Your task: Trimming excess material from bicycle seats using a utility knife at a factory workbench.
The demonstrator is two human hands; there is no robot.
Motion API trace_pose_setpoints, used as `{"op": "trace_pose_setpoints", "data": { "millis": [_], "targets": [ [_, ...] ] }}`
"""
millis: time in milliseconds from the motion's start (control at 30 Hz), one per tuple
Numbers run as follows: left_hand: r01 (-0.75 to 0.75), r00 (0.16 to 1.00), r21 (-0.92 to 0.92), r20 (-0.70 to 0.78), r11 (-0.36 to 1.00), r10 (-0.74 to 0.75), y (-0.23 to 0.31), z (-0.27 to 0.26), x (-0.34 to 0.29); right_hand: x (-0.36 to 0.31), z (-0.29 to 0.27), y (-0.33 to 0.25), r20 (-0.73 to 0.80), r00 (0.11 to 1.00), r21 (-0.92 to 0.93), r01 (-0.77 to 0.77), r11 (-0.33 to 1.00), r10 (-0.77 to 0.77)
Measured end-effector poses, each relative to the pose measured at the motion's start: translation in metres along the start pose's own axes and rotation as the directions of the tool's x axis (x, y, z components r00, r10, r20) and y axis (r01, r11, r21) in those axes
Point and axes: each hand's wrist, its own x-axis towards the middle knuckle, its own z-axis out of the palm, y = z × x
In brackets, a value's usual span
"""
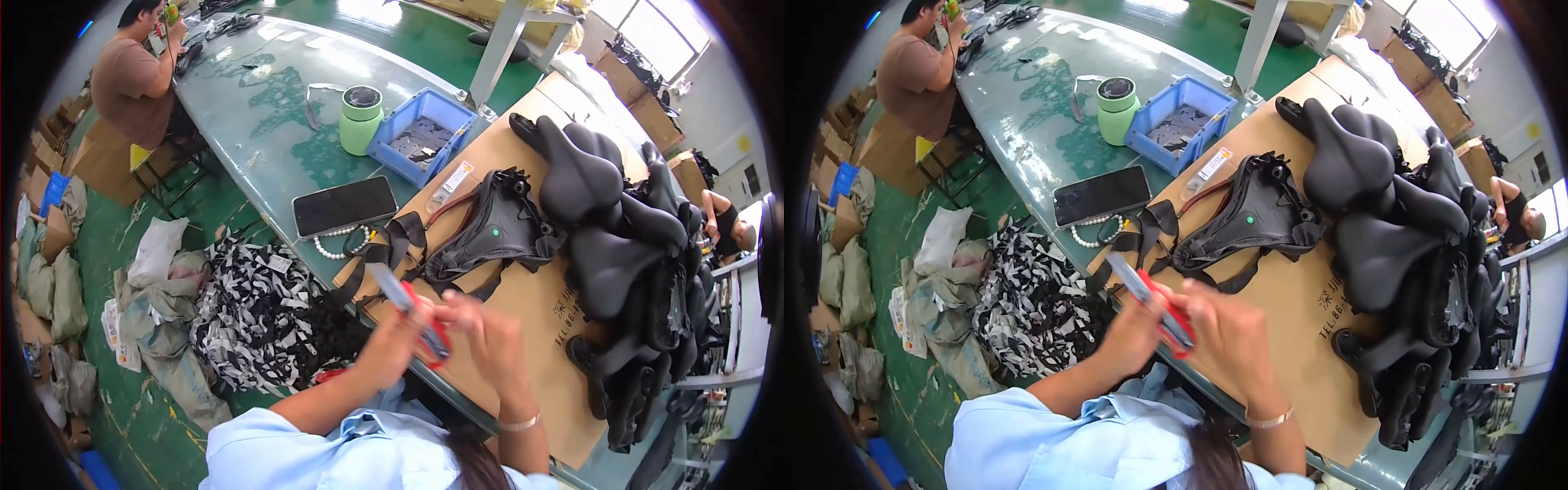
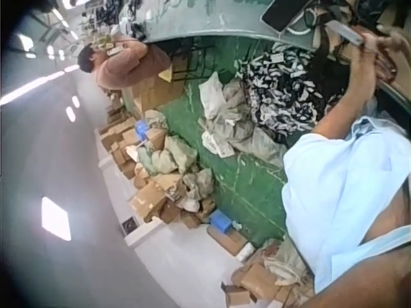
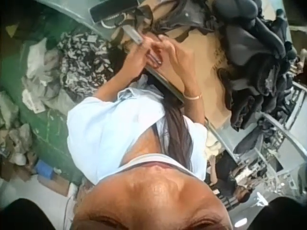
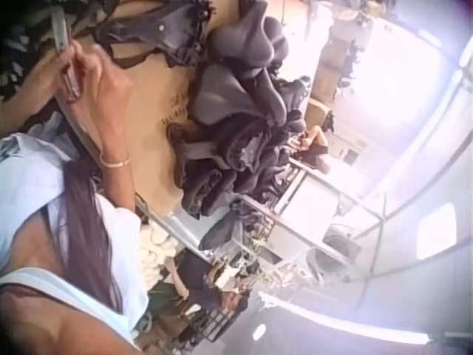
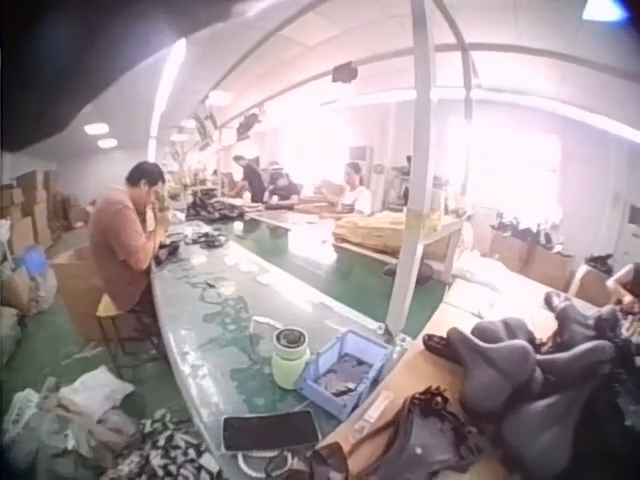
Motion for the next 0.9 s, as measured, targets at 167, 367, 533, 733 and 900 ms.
{"op": "trace_pose_setpoints", "data": {
  "millis": [167,367,533,733,900],
  "targets": [
    [-0.005,0.996,-0.072,-0.084,0.997,-0.001,0.018,-0.022,-0.009,0.124,0.000,0.032,-0.017,0.962,-0.583,0.213,0.784,-0.274],
    [-0.005,0.985,-0.106,-0.174,0.994,-0.013,0.013,-0.029,-0.027,0.161,0.032,0.074,0.089,0.996,-0.871,0.078,0.485,0.000],
    [0.016,0.976,-0.108,-0.213,0.994,-0.039,0.018,-0.050,-0.030,0.168,0.027,0.088,-0.163,0.915,-0.587,-0.390,0.710,0.368],
    [-0.050,0.981,-0.111,-0.192,0.993,0.027,0.030,-0.050,-0.025,0.127,0.000,0.040,-0.325,0.791,0.365,-0.401,0.840,0.519],
    [-0.051,0.983,-0.114,-0.179,0.992,0.030,0.025,-0.047,-0.023,0.051,0.001,-0.016,-0.260,0.867,0.248,-0.365,0.897,0.425]
  ]
}}
